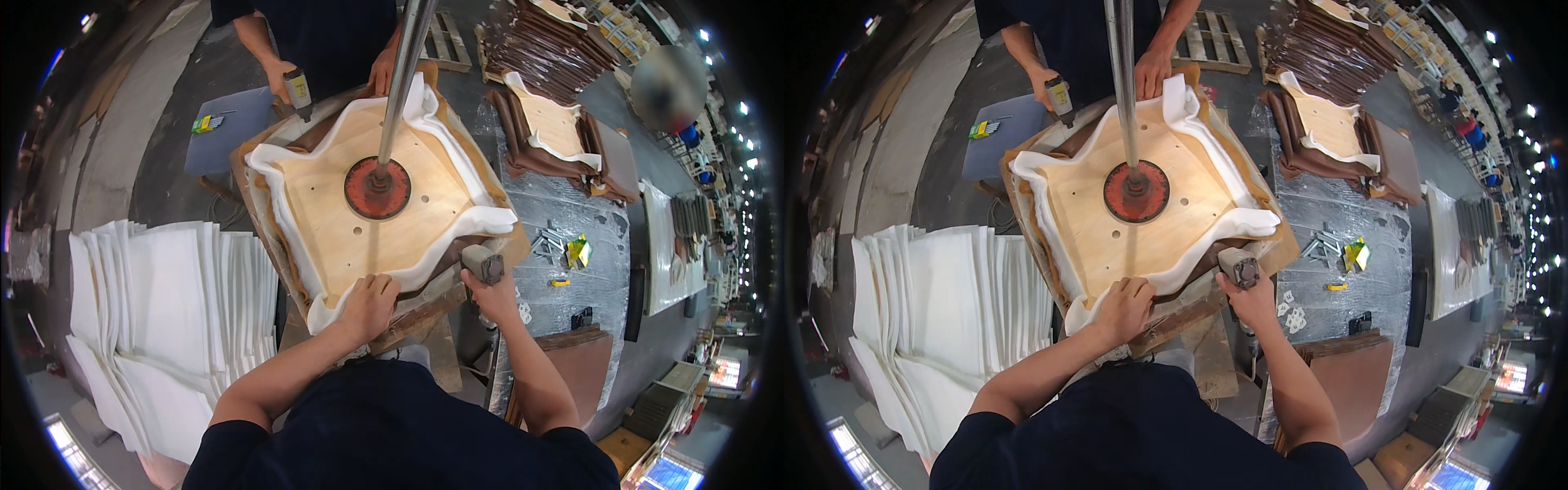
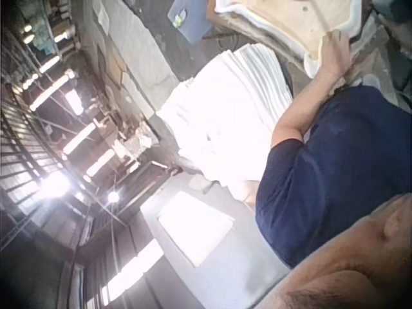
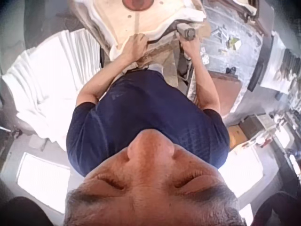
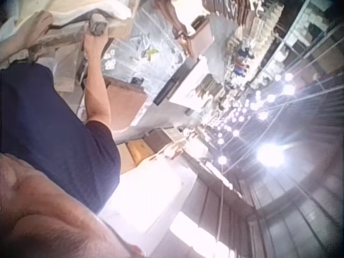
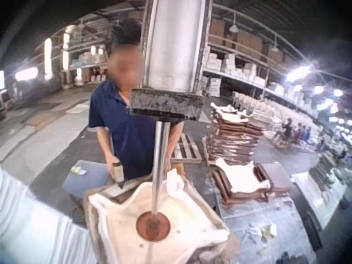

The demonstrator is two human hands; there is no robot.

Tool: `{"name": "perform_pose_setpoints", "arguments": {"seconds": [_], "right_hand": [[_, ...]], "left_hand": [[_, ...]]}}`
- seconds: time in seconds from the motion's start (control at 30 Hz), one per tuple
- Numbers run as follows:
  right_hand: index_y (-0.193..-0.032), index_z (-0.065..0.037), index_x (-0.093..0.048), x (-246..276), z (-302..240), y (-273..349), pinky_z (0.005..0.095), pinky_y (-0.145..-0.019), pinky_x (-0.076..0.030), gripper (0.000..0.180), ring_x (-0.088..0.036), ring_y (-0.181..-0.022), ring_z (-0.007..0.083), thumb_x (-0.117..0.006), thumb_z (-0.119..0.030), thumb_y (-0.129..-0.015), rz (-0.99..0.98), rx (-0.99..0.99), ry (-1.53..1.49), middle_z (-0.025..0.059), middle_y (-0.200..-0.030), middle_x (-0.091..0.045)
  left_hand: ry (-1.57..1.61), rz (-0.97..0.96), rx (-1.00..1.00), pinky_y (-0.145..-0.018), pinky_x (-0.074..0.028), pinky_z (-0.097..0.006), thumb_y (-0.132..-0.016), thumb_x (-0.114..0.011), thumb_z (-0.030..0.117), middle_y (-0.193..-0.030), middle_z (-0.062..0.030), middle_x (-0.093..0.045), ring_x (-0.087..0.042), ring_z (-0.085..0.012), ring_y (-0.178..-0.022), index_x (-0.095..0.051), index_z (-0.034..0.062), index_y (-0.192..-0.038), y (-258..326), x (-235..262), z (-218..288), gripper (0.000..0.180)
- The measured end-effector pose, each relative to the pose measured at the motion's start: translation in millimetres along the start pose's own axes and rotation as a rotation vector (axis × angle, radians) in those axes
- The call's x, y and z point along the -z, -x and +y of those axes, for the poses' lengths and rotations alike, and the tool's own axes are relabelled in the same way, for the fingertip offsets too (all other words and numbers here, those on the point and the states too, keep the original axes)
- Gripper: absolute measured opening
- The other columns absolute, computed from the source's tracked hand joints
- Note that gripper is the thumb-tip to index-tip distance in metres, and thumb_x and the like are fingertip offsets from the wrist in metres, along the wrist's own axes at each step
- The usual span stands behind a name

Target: The person places a white foam sheet and a brown leather cover onto a wooden cushion frame, then uses a staple gun to secure the cover to the frame. The person repeats this process for multiple cushion units.

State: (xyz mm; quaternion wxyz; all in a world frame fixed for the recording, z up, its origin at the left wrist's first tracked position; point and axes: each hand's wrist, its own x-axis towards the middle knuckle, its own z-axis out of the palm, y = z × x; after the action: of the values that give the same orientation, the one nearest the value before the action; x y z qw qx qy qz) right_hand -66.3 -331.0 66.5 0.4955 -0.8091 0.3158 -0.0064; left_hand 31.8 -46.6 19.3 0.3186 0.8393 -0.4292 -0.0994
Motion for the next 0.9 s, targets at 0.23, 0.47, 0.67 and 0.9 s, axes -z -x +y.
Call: {"name": "perform_pose_setpoints", "arguments": {"seconds": [0.23,0.47,0.67,0.9], "right_hand": [[-0.131,-0.003,-0.077,-3,-11,5,0.0428,-0.092,-0.061,0.049,-0.080,-0.102,0.0299,-0.090,-0.032,-0.093,0.040,-0.110,0.112,0.0153,-0.109,-0.084],[-0.120,-0.002,-0.081,-8,-13,2,0.0442,-0.088,-0.061,0.042,-0.081,-0.097,0.0282,-0.091,-0.033,-0.093,0.052,-0.101,0.127,0.0147,-0.104,-0.084],[-0.107,0.000,-0.078,-5,-24,2,0.0336,-0.061,-0.056,0.033,-0.070,-0.064,0.0140,-0.090,-0.028,-0.093,0.000,-0.234,0.027,0.0050,-0.082,-0.076],[-0.108,-0.001,-0.076,-32,-52,47,0.0282,-0.057,-0.052,0.022,-0.066,-0.062,0.0093,-0.087,-0.017,-0.098,-0.167,-0.244,-0.176,0.0018,-0.083,-0.075]], "left_hand": [[-0.098,-0.100,-0.060,-0.094,-0.051,-0.052,-0.092,-0.083,0.026,-0.115,-0.0157,-0.068,-0.066,-0.0374,-0.109,-0.069,0.0071,-0.105,-9,0,-7,0.026],[-0.157,-0.185,-0.169,-0.097,-0.049,-0.049,-0.101,-0.075,0.034,-0.111,-0.0113,-0.073,-0.066,-0.0323,-0.114,-0.082,0.0086,-0.100,-20,7,-28,0.027],[-0.066,-0.123,-0.118,-0.099,-0.046,-0.050,-0.099,-0.076,0.031,-0.112,-0.0091,-0.072,-0.062,-0.0321,-0.115,-0.084,0.0093,-0.096,-26,5,-42,0.023],[0.100,0.070,-0.005,-0.100,-0.043,-0.049,-0.094,-0.081,0.028,-0.115,-0.0051,-0.067,-0.058,-0.0307,-0.115,-0.085,0.0138,-0.096,-20,-5,-54,0.015]]}}
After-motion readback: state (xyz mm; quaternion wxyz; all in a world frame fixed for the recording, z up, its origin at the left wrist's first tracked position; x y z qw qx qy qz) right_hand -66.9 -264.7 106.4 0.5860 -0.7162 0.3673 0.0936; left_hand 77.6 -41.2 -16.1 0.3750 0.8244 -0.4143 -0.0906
